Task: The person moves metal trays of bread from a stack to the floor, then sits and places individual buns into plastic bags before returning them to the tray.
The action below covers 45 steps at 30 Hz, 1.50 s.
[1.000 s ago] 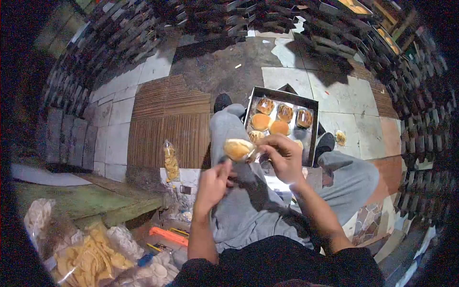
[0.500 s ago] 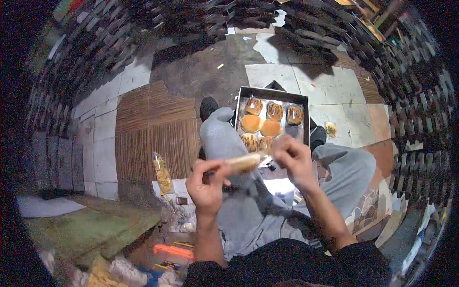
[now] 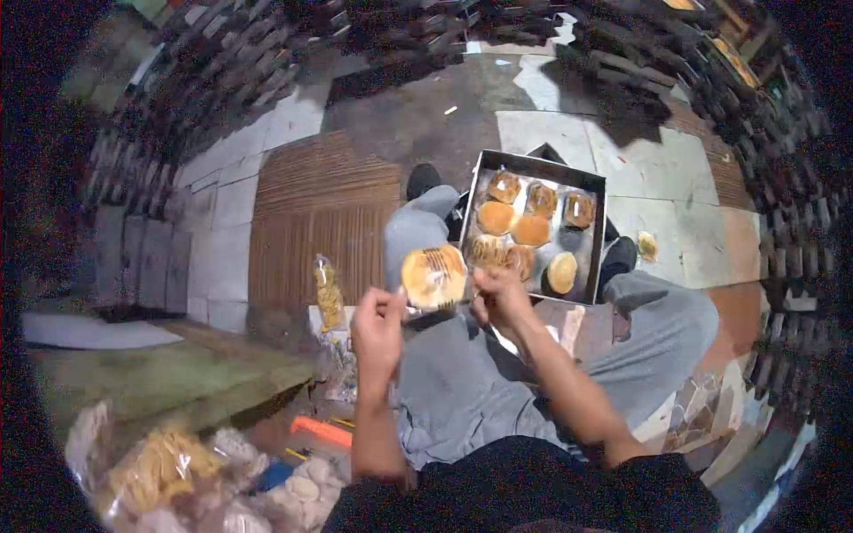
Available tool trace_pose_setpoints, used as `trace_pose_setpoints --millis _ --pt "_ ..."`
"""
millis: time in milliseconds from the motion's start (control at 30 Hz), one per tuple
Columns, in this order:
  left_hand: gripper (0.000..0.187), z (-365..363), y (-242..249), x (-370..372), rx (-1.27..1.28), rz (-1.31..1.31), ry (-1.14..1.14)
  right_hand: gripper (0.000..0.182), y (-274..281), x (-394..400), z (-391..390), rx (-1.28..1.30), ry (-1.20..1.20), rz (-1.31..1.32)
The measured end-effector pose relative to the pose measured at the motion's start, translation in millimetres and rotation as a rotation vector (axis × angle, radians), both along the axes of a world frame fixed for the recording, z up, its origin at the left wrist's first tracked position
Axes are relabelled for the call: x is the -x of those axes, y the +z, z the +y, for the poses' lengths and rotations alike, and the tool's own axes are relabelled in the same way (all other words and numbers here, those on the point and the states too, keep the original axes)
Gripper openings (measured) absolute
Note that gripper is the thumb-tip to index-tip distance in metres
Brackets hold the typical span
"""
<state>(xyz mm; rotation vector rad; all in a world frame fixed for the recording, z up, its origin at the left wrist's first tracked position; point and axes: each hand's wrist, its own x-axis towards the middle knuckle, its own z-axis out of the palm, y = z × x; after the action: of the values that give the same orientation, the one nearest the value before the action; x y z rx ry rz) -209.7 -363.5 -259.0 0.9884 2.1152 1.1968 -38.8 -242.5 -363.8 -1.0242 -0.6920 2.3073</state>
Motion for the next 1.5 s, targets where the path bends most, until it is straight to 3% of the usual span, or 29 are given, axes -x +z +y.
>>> trace_pose_setpoints --millis 33,100,167,200,233,300,333,400,433,467,533,567,633,700,733,767,867,900,1000,1067,1133,1200,1233,1300,1333,1367,1433,1467,1500 --pt "0.018 -6 -1 -11 0.135 -0.132 0.104 0.024 -13 4 -11 0.111 -0.028 0.136" --pt "0.020 0 -7 -34 0.272 -0.253 0.194 0.026 -18 9 -14 0.092 0.028 0.063" --pt "0.024 7 -21 -71 -0.063 -0.441 0.112 0.029 7 -13 -1 -0.052 -0.017 -0.127" --pt "0.037 15 -29 -78 0.017 -0.156 -0.052 0.040 -11 -26 5 0.165 -0.146 0.101" --pt "0.037 25 -44 -82 0.015 -0.165 -0.086 0.053 21 -41 9 0.208 -0.197 0.107" --pt "0.042 41 -71 -94 -0.083 0.479 -0.592 0.055 -32 -62 16 -0.124 -0.147 -0.057" --pt "0.045 50 -70 -104 -0.056 0.339 -0.633 0.055 -53 -76 25 -0.127 -0.175 -0.075" --pt "0.046 67 -72 -114 -0.079 0.310 -0.640 0.044 -98 -109 53 -0.152 0.035 -0.323" --pt "0.047 75 -74 -115 -0.087 0.300 -0.623 0.042 -142 -130 72 -0.327 -0.006 -0.364" --pt "0.048 80 -74 -113 -0.076 0.318 -0.624 0.046 -120 -141 88 -0.347 -0.108 -0.391" --pt "0.048 85 -85 -101 -0.062 0.251 -0.654 0.075 -128 -183 123 -0.255 -0.104 -0.670" --pt "0.047 87 -90 -96 -0.046 0.202 -0.669 0.079 -139 -198 122 -0.468 -0.159 -1.218" --pt "0.042 87 -92 -92 0.003 0.153 -0.649 0.062 -126 -205 117 -0.601 0.008 -1.546" --pt "0.036 86 -92 -92 0.013 0.086 -0.723 0.040 -87 -179 76 -0.749 0.024 -1.280" --pt "0.034 88 -96 -93 -0.010 0.110 -0.769 0.029 -60 -156 46 -0.915 0.162 -1.311" --pt "0.034 89 -98 -92 -0.009 0.095 -0.766 0.024 -51 -144 14 -0.801 0.312 -1.146" --pt "0.036 85 -96 -90 0.296 0.171 -1.022 0.025 -29 -112 -63 -0.935 0.712 -1.128" --pt "0.036 80 -98 -88 0.301 0.164 -1.024 0.030 -36 -112 -72 -1.212 0.676 -1.103" --pt "0.040 73 -93 -85 0.441 -0.022 -1.167 0.031 -34 -109 -77 -1.252 0.478 -1.133" --pt "0.041 70 -91 -86 0.542 -0.029 -1.124 0.028 -24 -107 -83 -0.945 0.496 -1.063" --pt "0.043 68 -93 -89 0.634 -0.026 -1.076 0.026 -27 -118 -82 -0.945 0.542 -0.957" --pt "0.051 65 -102 -94 0.200 0.051 -0.966 0.026 -13 -134 -63 -0.988 0.682 -0.923" --pt "0.051 65 -103 -97 0.202 0.067 -0.969 0.027 -5 -141 -52 -0.936 0.522 -0.877" --pt "0.045 67 -100 -103 -0.008 -0.113 -0.946 0.025 60 -149 -7 -1.091 0.355 -0.859" --pt "0.030 77 -88 -97 0.303 -0.254 -1.078 0.023 84 -157 5 -1.063 0.363 -0.831" --pt "0.015 80 -82 -104 0.315 -0.265 -0.932 0.021 96 -165 7 -1.036 0.374 -0.801" --pt "0.022 93 -69 -97 0.208 0.321 -1.040 0.025 103 -167 0 -0.979 0.394 -0.769" --pt "0.022 98 -61 -97 0.202 0.337 -1.043 0.030 106 -166 -3 -0.912 0.424 -0.747" --pt "0.027 102 -52 -98 -0.005 0.444 -1.078 0.030 102 -163 -10 -0.920 0.413 -0.745"
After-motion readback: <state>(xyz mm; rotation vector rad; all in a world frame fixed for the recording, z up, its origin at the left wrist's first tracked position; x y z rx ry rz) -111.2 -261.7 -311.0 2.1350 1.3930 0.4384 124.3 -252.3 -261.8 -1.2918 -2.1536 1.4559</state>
